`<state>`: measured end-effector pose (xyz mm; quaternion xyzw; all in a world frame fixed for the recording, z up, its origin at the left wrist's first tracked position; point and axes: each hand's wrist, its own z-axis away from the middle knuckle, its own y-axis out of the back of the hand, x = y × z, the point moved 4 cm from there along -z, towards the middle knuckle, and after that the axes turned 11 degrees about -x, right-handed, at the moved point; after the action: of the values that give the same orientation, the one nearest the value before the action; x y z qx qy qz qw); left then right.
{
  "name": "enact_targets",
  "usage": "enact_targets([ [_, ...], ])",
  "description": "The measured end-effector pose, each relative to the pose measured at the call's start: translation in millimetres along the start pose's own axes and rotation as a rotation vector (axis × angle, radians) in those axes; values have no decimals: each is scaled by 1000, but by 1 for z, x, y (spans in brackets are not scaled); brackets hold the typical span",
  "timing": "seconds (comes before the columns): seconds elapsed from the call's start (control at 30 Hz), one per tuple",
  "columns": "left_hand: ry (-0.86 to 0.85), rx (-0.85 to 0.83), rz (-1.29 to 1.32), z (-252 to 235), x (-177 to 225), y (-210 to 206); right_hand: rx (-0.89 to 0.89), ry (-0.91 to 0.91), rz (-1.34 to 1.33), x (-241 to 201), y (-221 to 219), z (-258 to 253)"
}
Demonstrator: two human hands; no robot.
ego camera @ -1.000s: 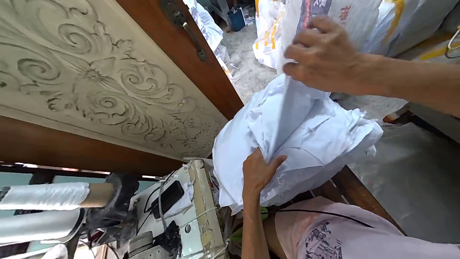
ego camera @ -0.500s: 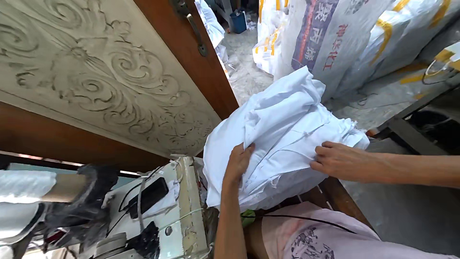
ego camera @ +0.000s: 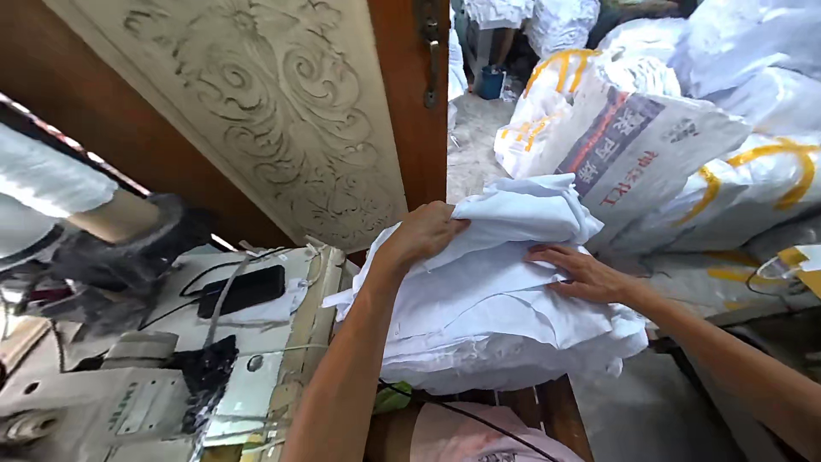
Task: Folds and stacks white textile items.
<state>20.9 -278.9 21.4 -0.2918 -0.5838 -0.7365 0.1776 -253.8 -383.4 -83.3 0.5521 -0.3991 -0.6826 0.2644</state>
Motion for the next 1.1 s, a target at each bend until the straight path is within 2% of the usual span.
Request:
enact_targets([
  [0.13, 12, 13, 130, 4, -13, -11, 40, 97, 230, -25, 2, 2],
  [0.27, -23, 59, 190, 9, -19, -23, -14, 85, 422, -34, 7, 16],
  [0.37, 9, 97, 236, 17, -22, -40, -91, 59, 350, -40, 24, 33],
  [0.5, 172, 99, 323, 20, -41, -79, 21, -49, 391, -41, 52, 39],
  [0.6, 185, 170, 414, 20, -52, -91, -27, -60, 348, -47, 38, 26],
  [0.67, 189, 198, 447, 23, -53, -94, -71, 1, 359, -52, 16, 17],
  [0.73, 211, 206, 445, 24, -54, -95, -21, 49, 434, -54, 5, 12],
  [0.83, 254, 206, 404, 25, -50, -101, 39, 3, 506, -48, 6, 14],
  [0.97, 332, 159, 394, 31, -42, -105, -34, -105, 519, -53, 22, 16],
  [1.03, 357, 150, 394, 33, -38, -106, 19, -164, 496, -59, 40, 14],
  [1.1, 360, 156, 358, 34, -34, -106, 163, -156, 495, -63, 63, 5],
])
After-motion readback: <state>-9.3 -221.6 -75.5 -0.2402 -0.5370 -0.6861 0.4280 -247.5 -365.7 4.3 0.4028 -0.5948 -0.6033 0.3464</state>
